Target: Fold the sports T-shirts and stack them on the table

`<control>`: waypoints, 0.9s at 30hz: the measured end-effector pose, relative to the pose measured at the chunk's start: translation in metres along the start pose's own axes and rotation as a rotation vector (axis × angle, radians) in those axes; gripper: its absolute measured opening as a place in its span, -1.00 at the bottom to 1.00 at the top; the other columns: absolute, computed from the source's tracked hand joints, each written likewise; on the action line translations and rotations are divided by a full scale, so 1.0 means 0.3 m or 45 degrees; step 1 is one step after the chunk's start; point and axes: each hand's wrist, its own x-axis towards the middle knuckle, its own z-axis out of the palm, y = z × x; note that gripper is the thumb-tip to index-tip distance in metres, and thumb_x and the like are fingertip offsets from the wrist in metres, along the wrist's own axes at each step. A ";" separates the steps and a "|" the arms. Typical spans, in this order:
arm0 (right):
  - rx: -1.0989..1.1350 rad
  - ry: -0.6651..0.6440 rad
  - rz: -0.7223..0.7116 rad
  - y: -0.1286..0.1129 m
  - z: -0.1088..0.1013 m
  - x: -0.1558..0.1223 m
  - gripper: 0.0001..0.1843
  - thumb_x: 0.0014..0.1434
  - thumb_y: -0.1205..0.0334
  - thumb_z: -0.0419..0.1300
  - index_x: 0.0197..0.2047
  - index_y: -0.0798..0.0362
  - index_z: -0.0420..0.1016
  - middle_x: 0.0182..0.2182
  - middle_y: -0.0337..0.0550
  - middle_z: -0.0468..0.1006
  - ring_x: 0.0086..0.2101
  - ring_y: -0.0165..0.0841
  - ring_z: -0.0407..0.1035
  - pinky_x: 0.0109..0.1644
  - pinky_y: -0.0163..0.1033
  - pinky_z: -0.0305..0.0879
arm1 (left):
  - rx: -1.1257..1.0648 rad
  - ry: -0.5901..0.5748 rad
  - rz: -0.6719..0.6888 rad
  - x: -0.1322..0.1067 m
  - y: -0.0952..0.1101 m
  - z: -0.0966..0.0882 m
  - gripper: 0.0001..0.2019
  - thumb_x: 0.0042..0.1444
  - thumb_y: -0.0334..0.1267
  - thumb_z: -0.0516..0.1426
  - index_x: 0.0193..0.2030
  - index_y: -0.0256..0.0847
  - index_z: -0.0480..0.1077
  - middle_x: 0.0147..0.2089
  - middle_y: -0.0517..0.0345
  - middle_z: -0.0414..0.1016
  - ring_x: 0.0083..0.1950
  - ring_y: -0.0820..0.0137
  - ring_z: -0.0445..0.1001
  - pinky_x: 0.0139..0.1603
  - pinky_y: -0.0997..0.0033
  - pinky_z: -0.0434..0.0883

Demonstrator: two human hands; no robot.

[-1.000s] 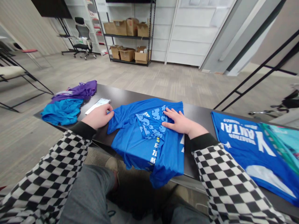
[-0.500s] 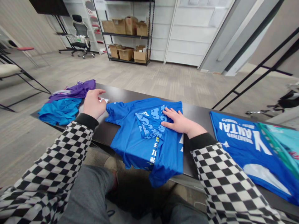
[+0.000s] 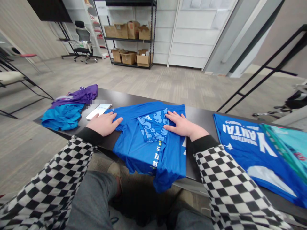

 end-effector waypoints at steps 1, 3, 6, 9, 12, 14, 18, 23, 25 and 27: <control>-0.003 -0.003 0.003 -0.002 -0.001 -0.001 0.03 0.39 -0.50 0.17 0.71 -0.18 0.15 0.69 -0.01 -0.04 0.63 0.21 -0.23 0.65 0.53 -0.32 | 0.003 0.032 -0.009 0.018 0.010 -0.012 -0.31 0.58 0.17 -0.19 0.28 -0.21 0.62 0.38 -0.26 0.62 0.41 -0.16 0.56 0.51 -0.30 0.32; -0.007 -0.006 0.008 -0.005 -0.003 -0.002 0.03 0.39 -0.50 0.16 0.71 -0.16 0.15 0.69 0.01 -0.05 0.63 0.22 -0.23 0.65 0.53 -0.31 | -0.012 0.087 0.049 0.058 0.029 -0.017 -0.37 0.59 0.00 -0.19 0.29 -0.27 0.61 0.36 -0.28 0.63 0.42 -0.11 0.56 0.54 -0.21 0.30; 0.003 0.005 -0.005 -0.004 -0.002 -0.003 0.01 0.39 -0.50 0.17 0.71 -0.22 0.15 0.69 -0.03 -0.03 0.63 0.23 -0.22 0.64 0.56 -0.29 | -0.061 -0.036 0.230 0.110 0.040 0.023 -0.33 0.57 -0.01 -0.13 0.58 -0.41 0.35 0.64 -0.31 0.29 0.66 -0.02 0.27 0.66 0.03 0.15; 0.010 0.021 -0.015 0.000 0.000 -0.003 -0.01 0.39 -0.49 0.18 0.71 -0.27 0.14 0.68 -0.05 0.00 0.63 0.23 -0.21 0.63 0.57 -0.32 | -0.082 -0.222 0.262 0.134 0.024 0.072 -0.11 0.53 0.23 -0.11 0.73 -0.45 0.04 0.77 -0.32 -0.10 0.78 -0.05 -0.06 0.72 0.03 0.01; 0.014 0.006 -0.012 0.000 -0.001 -0.001 0.01 0.39 -0.50 0.18 0.72 -0.26 0.13 0.69 -0.05 -0.02 0.63 0.25 -0.23 0.63 0.59 -0.34 | -0.096 -0.291 0.257 0.151 -0.004 0.080 0.05 0.44 0.43 -0.08 0.77 -0.38 -0.08 0.78 -0.30 -0.22 0.79 -0.09 -0.17 0.73 -0.05 -0.05; 0.016 -0.014 -0.003 -0.002 -0.003 0.001 0.03 0.38 -0.51 0.18 0.72 -0.25 0.12 0.69 -0.04 -0.04 0.63 0.26 -0.24 0.62 0.60 -0.33 | -0.092 -0.345 0.286 0.176 -0.023 0.059 0.15 0.35 0.51 -0.02 0.77 -0.36 -0.09 0.78 -0.30 -0.20 0.79 -0.09 -0.15 0.72 -0.01 -0.01; 0.007 -0.018 0.013 -0.004 -0.007 0.003 0.04 0.37 -0.53 0.17 0.72 -0.26 0.10 0.70 -0.08 -0.05 0.63 0.25 -0.25 0.63 0.57 -0.33 | -0.054 -0.390 0.340 0.264 -0.031 -0.014 0.13 0.21 0.49 0.18 0.71 -0.28 0.17 0.71 -0.22 0.15 0.69 -0.07 0.21 0.64 0.16 0.19; 0.007 -0.026 0.020 -0.003 -0.006 0.003 0.06 0.36 -0.55 0.17 0.72 -0.22 0.12 0.69 -0.04 -0.05 0.64 0.23 -0.26 0.64 0.55 -0.34 | -0.003 -0.233 0.241 0.335 0.031 -0.027 -0.42 0.50 0.07 -0.01 0.40 -0.21 0.57 0.40 -0.12 0.62 0.39 0.06 0.60 0.45 0.23 0.42; 0.012 -0.016 0.020 -0.001 -0.005 0.003 0.06 0.36 -0.54 0.17 0.72 -0.22 0.12 0.69 -0.04 -0.05 0.63 0.23 -0.25 0.64 0.56 -0.34 | -0.001 -0.164 0.228 0.324 0.055 0.014 -0.40 0.54 -0.03 -0.08 0.52 -0.27 0.44 0.56 -0.17 0.45 0.53 0.07 0.46 0.54 0.17 0.33; 0.012 -0.004 0.019 0.000 -0.004 0.003 0.05 0.36 -0.53 0.17 0.72 -0.23 0.12 0.69 -0.05 -0.06 0.64 0.23 -0.25 0.64 0.57 -0.34 | -0.010 -0.110 0.225 0.302 0.066 0.062 -0.32 0.58 0.00 -0.15 0.67 -0.30 0.22 0.71 -0.20 0.17 0.69 0.03 0.21 0.65 -0.01 0.18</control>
